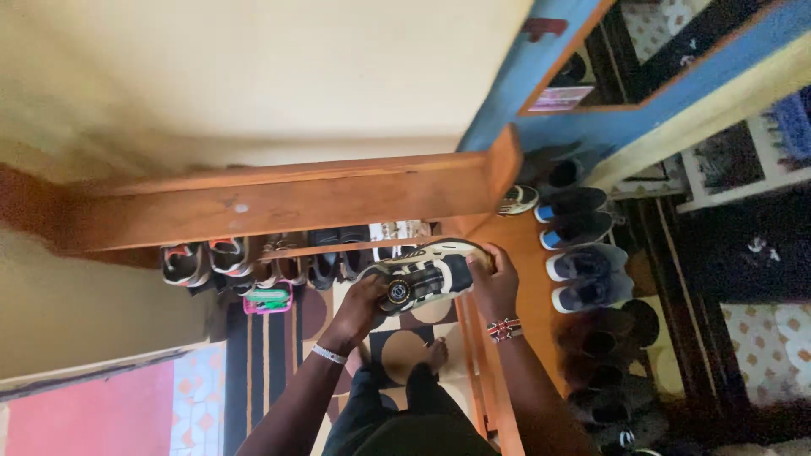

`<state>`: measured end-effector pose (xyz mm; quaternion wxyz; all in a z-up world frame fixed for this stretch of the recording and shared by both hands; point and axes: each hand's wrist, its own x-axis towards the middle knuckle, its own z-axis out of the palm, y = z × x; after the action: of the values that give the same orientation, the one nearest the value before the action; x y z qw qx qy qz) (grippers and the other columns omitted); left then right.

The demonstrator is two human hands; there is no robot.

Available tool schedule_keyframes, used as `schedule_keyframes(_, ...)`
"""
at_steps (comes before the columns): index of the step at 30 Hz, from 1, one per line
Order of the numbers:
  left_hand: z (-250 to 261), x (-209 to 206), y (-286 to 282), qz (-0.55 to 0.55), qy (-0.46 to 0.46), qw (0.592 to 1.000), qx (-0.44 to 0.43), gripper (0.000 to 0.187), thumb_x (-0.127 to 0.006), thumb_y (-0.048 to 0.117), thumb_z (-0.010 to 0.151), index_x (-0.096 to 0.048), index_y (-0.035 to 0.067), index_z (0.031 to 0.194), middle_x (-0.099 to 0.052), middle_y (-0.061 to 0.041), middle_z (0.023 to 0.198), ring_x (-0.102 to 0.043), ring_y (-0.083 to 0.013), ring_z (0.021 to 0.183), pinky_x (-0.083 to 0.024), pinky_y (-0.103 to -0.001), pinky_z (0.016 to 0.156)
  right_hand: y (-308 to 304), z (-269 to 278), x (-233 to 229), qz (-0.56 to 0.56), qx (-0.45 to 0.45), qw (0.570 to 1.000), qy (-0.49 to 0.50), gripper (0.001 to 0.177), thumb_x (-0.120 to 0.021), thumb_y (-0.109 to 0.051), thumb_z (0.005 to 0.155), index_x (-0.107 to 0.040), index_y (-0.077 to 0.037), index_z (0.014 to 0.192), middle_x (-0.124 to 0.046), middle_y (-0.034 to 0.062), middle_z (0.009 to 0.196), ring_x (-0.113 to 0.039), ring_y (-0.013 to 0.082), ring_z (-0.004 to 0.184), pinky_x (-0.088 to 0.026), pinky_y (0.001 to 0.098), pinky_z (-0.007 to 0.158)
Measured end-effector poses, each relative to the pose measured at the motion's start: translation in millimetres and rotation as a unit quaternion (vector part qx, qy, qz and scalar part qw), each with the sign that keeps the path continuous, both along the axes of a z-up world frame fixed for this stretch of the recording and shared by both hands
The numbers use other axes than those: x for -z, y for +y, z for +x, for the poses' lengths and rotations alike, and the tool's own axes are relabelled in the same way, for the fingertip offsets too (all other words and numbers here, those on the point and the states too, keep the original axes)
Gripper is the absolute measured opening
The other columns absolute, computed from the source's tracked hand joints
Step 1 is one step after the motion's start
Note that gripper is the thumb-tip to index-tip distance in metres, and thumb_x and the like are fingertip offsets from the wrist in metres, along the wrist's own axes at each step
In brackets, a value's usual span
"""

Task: The person removes shoes from a wooden shoe rack one by one by hand and places them onto an adjacent wooden bench.

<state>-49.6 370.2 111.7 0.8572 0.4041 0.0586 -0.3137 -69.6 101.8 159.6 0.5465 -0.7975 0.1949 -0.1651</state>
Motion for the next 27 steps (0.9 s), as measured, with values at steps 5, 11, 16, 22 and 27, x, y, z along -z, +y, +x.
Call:
schedule_keyframes(5,3,3,-30,0.264,-0.232,0.935,0.05,0.035,-0.057,0.032,0.112,-0.072,0.001,0.113,-0.062,-0.014,0.09,-0.059,-0.0213,0.08,-0.05,-0.036,0.069,-62,-12,17,-0.022,0.046,0.999,0.01,0.046,-0.079,-0.028,0.087,-0.067,0.001,0.12,-0.073,0.0129,0.109,-0.068,0.0172,0.095,-0.056,0.0327,0.084)
schedule_keyframes(11,8,2,-98,0.609,-0.306,0.731,0.026,0.053,-0.081,0.037,0.08,-0.065,0.002,0.117,-0.069,-0.023,0.105,-0.07,-0.0399,0.093,-0.056,-0.047,0.075,-159,-39,51,-0.008,0.079,0.997,0.023,0.048,-0.079,-0.03,0.087,-0.068,0.0,0.123,-0.072,0.0095,0.111,-0.065,0.0145,0.098,-0.053,0.0305,0.087)
schedule_keyframes(16,3,39,-165,0.511,-0.373,0.773,0.026,0.051,-0.08,0.032,0.08,-0.066,0.001,0.118,-0.072,-0.025,0.105,-0.069,-0.0406,0.098,-0.055,-0.047,0.08,-228,-57,94,0.109,0.08,0.99,-0.028,0.05,-0.079,-0.031,0.091,-0.066,0.0,0.127,-0.069,0.0044,0.112,-0.061,0.0119,0.097,-0.051,0.029,0.086)
schedule_keyframes(22,6,81,-225,0.491,-0.307,0.815,0.033,0.038,-0.077,0.024,0.079,-0.066,-0.004,0.103,-0.075,-0.021,0.088,-0.073,-0.0363,0.085,-0.057,-0.044,0.072,-272,-66,119,0.016,0.108,0.994,-0.007,0.047,-0.079,-0.029,0.093,-0.066,-0.001,0.128,-0.067,0.0113,0.121,-0.064,0.018,0.105,-0.053,0.0328,0.091)
schedule_keyframes(27,11,126,-251,0.512,-0.149,0.837,0.12,0.032,-0.076,0.029,0.08,-0.072,-0.003,0.083,-0.073,-0.016,0.068,-0.074,-0.0295,0.065,-0.058,-0.042,0.063,-298,-59,125,0.131,0.149,0.973,0.118,0.058,-0.073,-0.035,0.083,-0.062,-0.005,0.132,-0.067,0.0121,0.123,-0.067,0.0273,0.104,-0.056,0.0455,0.082)
